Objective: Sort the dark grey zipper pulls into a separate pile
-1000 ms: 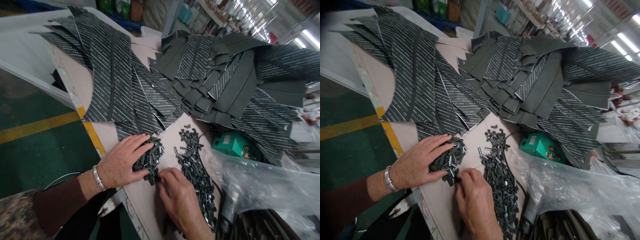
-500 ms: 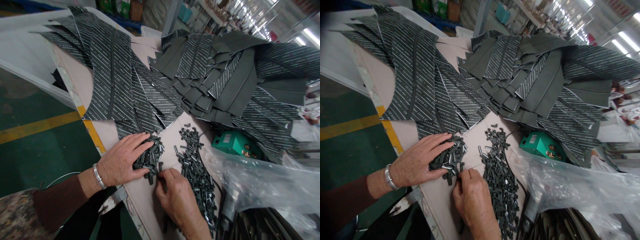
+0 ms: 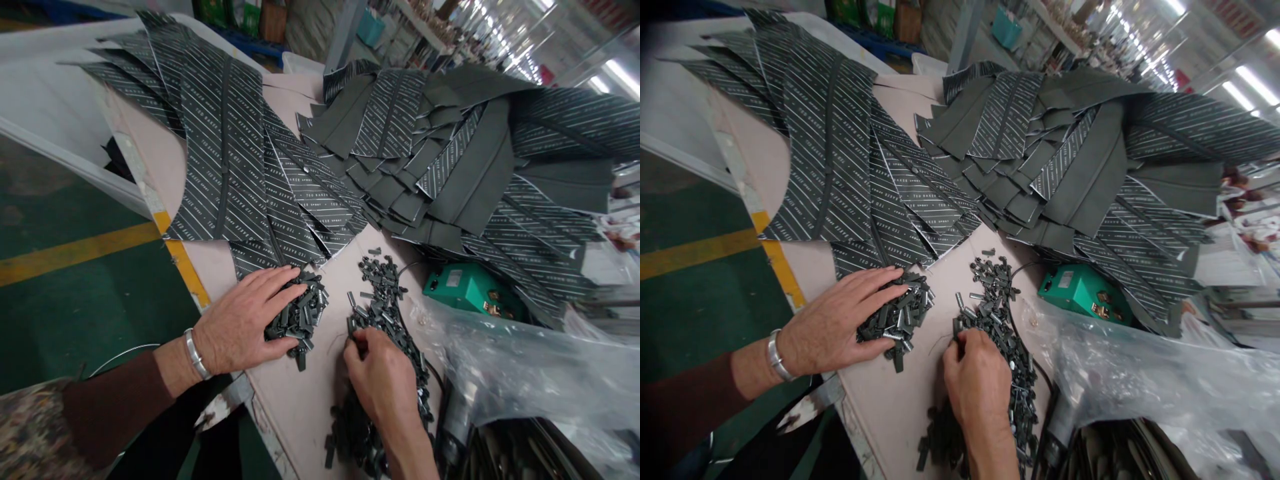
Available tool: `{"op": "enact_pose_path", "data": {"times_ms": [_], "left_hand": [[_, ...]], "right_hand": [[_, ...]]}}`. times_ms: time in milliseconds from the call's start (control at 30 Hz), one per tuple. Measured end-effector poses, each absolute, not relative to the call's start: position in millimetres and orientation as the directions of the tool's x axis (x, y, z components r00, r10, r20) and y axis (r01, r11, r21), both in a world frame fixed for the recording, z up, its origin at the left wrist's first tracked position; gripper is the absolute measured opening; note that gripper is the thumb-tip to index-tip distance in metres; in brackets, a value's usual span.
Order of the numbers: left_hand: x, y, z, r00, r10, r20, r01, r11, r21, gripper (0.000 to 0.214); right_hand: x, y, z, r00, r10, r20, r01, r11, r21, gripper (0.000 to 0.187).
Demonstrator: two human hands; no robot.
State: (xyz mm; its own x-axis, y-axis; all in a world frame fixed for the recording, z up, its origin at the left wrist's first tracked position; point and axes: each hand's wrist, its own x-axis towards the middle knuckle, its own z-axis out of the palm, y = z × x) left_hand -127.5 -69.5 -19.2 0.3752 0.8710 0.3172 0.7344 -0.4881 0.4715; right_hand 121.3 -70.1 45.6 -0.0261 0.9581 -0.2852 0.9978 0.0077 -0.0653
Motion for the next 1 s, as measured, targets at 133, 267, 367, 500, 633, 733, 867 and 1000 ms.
{"op": "enact_pose_path", "data": {"times_ms": [133, 267, 367, 500, 633, 733, 867, 1000], "left_hand": [[-127.9, -69.9, -19.5, 0.375, 0.872, 0.313, 0.735, -0.486, 0.474, 0.063], [-128.5, -70.5, -18.6, 0.375, 0.872, 0.313, 0.734, -0.486, 0.475, 0.063], [-128.7, -70.1, -18.4, 0.38, 0.87, 0.314, 0.728, -0.491, 0.48, 0.064], [-128.7, -69.5, -17.8, 0.383, 0.868, 0.315, 0.72, -0.494, 0.487, 0.066], [-128.4, -69.7, -16.7, 0.384, 0.867, 0.317, 0.72, -0.496, 0.485, 0.064], [-128.5, -69.8, -16.5, 0.385, 0.87, 0.309, 0.721, -0.493, 0.488, 0.063], [-129.5, -70.2, -17.5, 0.388, 0.872, 0.297, 0.718, -0.488, 0.496, 0.062], [-130.3, -71.6, -19.2, 0.392, 0.871, 0.298, 0.714, -0.492, 0.498, 0.063]], "right_hand": [[121.4, -80.8, 48.1, -0.077, 0.989, -0.124, 0.968, 0.045, -0.248, 0.02], [93.9, -103.1, 43.3, -0.232, 0.939, -0.256, 0.892, 0.101, -0.44, 0.024], [75.8, -109.9, 33.8, -0.192, 0.952, -0.24, 0.922, 0.091, -0.375, 0.037], [73.6, -106.5, 24.0, -0.217, 0.96, -0.178, 0.902, 0.127, -0.413, 0.023], [85.0, -102.1, 23.5, -0.255, 0.938, -0.234, 0.86, 0.109, -0.499, 0.012], [93.0, -99.7, 27.0, -0.262, 0.921, -0.289, 0.812, 0.048, -0.582, 0.015], [96.8, -98.6, 32.6, -0.245, 0.914, -0.324, 0.752, -0.031, -0.658, 0.021], [101.4, -101.3, 38.0, -0.2, 0.918, -0.343, 0.757, -0.078, -0.649, 0.028]]}}
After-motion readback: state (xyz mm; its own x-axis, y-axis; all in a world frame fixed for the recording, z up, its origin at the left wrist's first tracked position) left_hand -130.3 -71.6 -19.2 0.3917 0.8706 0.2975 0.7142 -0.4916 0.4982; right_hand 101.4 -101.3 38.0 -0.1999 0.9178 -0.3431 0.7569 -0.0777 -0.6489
